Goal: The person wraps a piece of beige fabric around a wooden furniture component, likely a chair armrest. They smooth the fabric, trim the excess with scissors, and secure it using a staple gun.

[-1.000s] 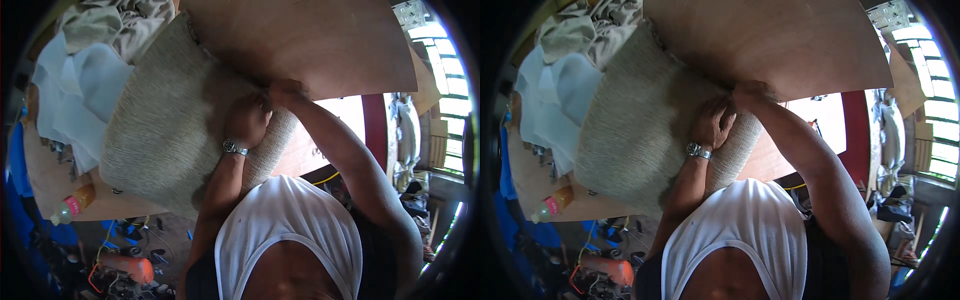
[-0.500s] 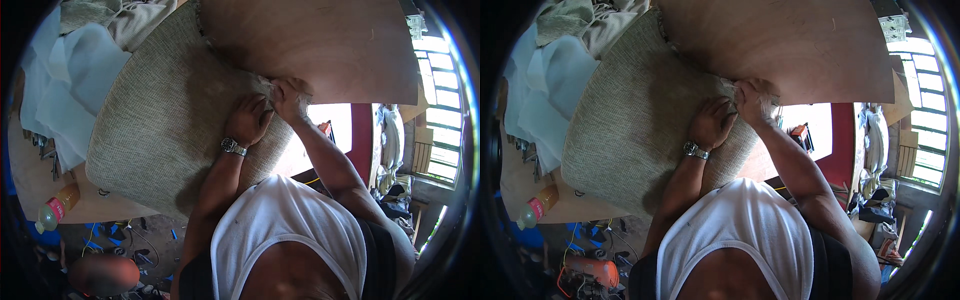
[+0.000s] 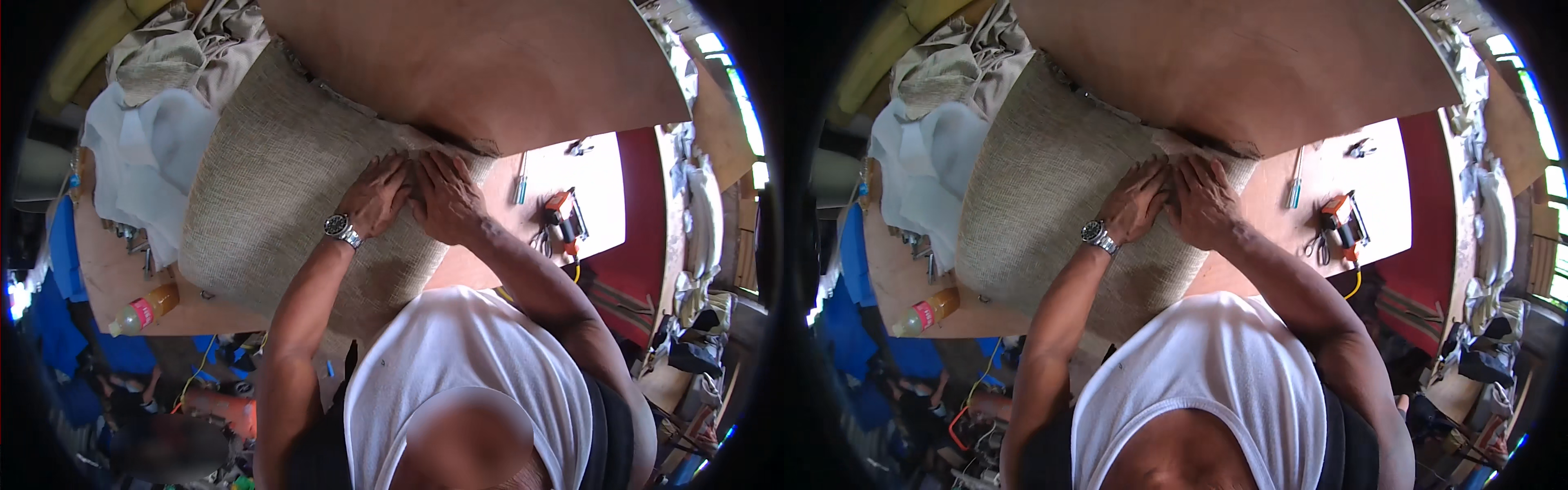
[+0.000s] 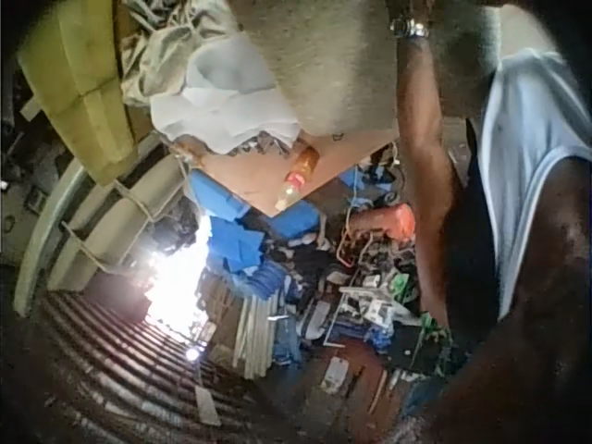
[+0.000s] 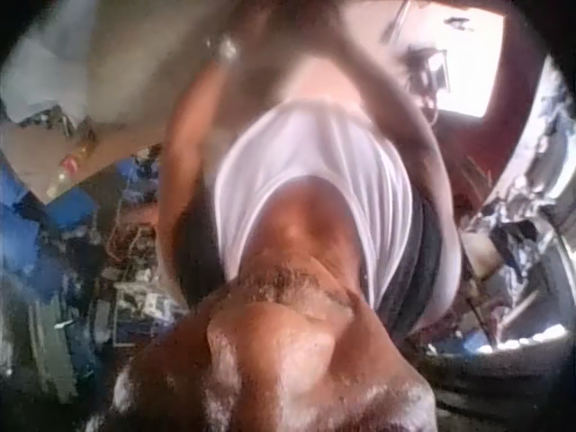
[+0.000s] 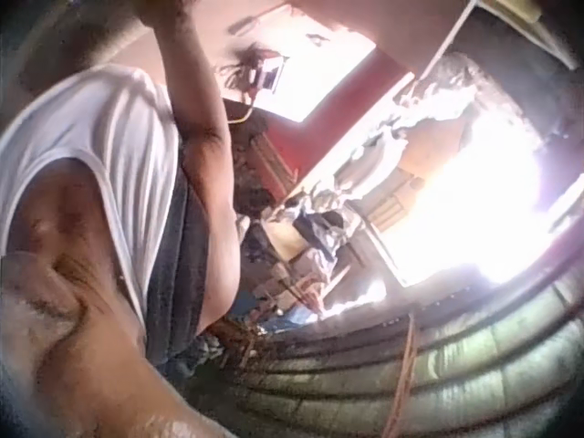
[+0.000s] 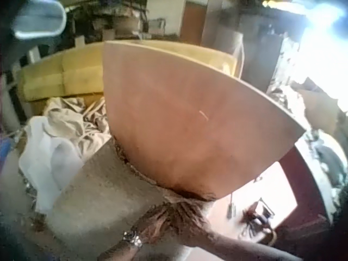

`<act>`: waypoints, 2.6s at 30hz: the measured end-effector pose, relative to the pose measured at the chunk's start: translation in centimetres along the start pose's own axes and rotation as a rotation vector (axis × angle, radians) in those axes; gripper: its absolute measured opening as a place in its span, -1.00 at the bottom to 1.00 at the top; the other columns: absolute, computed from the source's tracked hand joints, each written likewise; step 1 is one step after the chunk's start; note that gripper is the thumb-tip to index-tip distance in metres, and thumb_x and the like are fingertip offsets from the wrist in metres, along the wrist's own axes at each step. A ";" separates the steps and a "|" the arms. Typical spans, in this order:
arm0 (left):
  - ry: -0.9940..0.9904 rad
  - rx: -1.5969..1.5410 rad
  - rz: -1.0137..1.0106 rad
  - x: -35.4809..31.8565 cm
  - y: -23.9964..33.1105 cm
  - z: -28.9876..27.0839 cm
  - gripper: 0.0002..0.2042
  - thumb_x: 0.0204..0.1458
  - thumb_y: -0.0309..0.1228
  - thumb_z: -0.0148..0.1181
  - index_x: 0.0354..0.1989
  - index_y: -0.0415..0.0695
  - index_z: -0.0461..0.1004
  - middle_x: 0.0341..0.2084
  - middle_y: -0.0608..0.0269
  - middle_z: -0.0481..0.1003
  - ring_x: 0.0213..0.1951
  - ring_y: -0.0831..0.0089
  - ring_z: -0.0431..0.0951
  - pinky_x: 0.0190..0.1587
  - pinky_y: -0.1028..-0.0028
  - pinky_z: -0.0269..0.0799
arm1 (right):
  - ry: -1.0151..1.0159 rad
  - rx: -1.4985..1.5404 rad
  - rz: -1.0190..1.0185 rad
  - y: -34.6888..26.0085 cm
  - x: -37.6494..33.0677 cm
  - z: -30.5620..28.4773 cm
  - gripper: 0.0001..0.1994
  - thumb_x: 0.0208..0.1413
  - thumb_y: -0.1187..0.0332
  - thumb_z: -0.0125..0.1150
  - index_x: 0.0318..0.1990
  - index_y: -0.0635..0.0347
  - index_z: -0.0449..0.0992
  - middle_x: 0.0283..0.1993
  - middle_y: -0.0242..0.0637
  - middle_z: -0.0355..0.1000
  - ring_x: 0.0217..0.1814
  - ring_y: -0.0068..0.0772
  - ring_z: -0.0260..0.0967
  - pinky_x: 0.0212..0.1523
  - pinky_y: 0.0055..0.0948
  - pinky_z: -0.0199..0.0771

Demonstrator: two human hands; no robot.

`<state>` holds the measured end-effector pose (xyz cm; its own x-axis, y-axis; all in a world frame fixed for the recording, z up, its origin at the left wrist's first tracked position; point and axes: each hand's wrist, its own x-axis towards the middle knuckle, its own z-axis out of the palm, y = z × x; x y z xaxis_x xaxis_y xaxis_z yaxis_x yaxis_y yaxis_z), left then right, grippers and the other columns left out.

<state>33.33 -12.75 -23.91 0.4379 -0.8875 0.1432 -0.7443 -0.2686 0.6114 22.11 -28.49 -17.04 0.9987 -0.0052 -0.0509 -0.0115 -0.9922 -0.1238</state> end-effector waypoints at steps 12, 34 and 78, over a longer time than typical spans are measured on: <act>-0.238 0.220 -0.083 4.6 1.3 4.5 -0.36 0.23 -0.22 -0.07 0.50 -0.16 0.12 0.50 0.06 0.13 0.55 0.20 0.00 0.54 0.05 -0.19 | 0.059 0.049 -0.007 5.9 0.0 4.3 -0.34 0.19 0.12 0.01 0.31 0.51 0.33 0.37 0.17 0.30 0.47 0.07 0.15 0.47 0.02 0.01; -0.120 0.130 -0.523 7.7 5.3 5.3 -0.27 0.29 0.21 -0.13 0.30 -0.24 0.39 0.35 0.00 0.36 0.45 0.22 0.21 0.45 -0.02 -0.13 | -0.057 0.080 0.973 28.5 -29.0 9.4 -0.16 0.17 -0.22 0.24 0.39 0.28 0.23 0.28 0.10 0.29 0.36 0.21 0.25 0.29 0.12 0.31; -0.118 -0.153 -0.245 13.8 5.3 7.9 -0.34 0.21 0.13 0.01 0.31 -0.12 0.44 0.37 0.13 0.35 0.50 0.23 0.10 0.59 0.12 -0.32 | -0.784 0.197 0.771 11.5 12.4 -12.5 -0.32 0.32 -0.33 -0.04 -0.41 0.21 0.44 -0.58 -0.38 0.37 -0.57 -0.49 0.44 -0.48 -0.42 0.49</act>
<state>31.47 -29.35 -24.81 0.5270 -0.8429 -0.1088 -0.5350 -0.4285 0.7281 35.00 -41.51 -6.68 0.4135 -0.4621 -0.7845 -0.6916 -0.7198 0.0594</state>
